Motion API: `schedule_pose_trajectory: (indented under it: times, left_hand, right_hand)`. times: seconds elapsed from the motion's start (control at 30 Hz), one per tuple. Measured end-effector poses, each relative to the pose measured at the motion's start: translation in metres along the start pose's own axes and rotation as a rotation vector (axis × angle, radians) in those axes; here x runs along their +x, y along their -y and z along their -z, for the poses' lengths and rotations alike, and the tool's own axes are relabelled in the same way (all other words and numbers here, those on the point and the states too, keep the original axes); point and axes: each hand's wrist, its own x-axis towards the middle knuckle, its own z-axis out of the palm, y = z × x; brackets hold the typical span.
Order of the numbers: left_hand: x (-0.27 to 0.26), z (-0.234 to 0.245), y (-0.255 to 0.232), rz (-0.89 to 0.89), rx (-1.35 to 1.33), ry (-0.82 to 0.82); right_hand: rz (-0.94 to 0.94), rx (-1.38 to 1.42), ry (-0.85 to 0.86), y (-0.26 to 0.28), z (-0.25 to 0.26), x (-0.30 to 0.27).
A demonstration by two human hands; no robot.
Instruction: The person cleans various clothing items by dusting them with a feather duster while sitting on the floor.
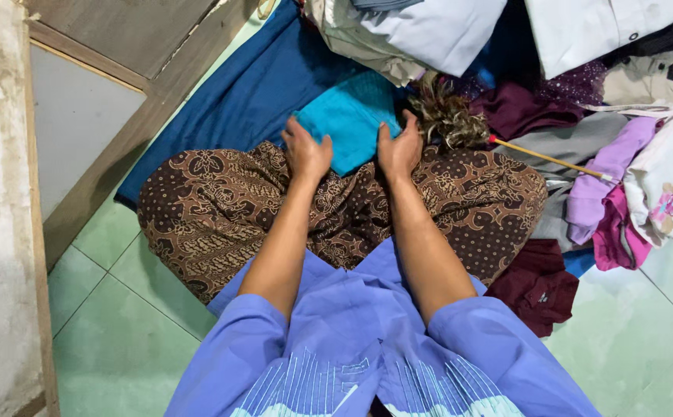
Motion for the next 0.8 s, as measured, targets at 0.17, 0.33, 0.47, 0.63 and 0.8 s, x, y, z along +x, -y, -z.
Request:
schedule_pose_trajectory:
  times: [0.17,0.33,0.47,0.63,0.8]
  left_hand:
    - [0.018,-0.002,0.009,0.058,-0.164,-0.051]
    - [0.004,0.01,0.005,-0.034,-0.342,0.007]
    - [0.004,0.007,0.017,-0.122,-0.48,-0.042]
    - [0.02,0.011,0.026,0.009,-0.96,0.1]
    - [0.024,0.033,0.034,0.097,-1.073,0.299]
  right_hand:
    - [0.251,-0.188,-0.048,-0.011,-0.007,0.016]
    - [0.221,-0.114,-0.051,-0.019,-0.011,0.014]
    - [0.191,0.076,0.06,-0.005,0.003,-0.004]
    - [0.318,0.593,0.263,-0.002,0.001,-0.011]
    - [0.241,0.208,0.327,0.006,0.006,-0.025]
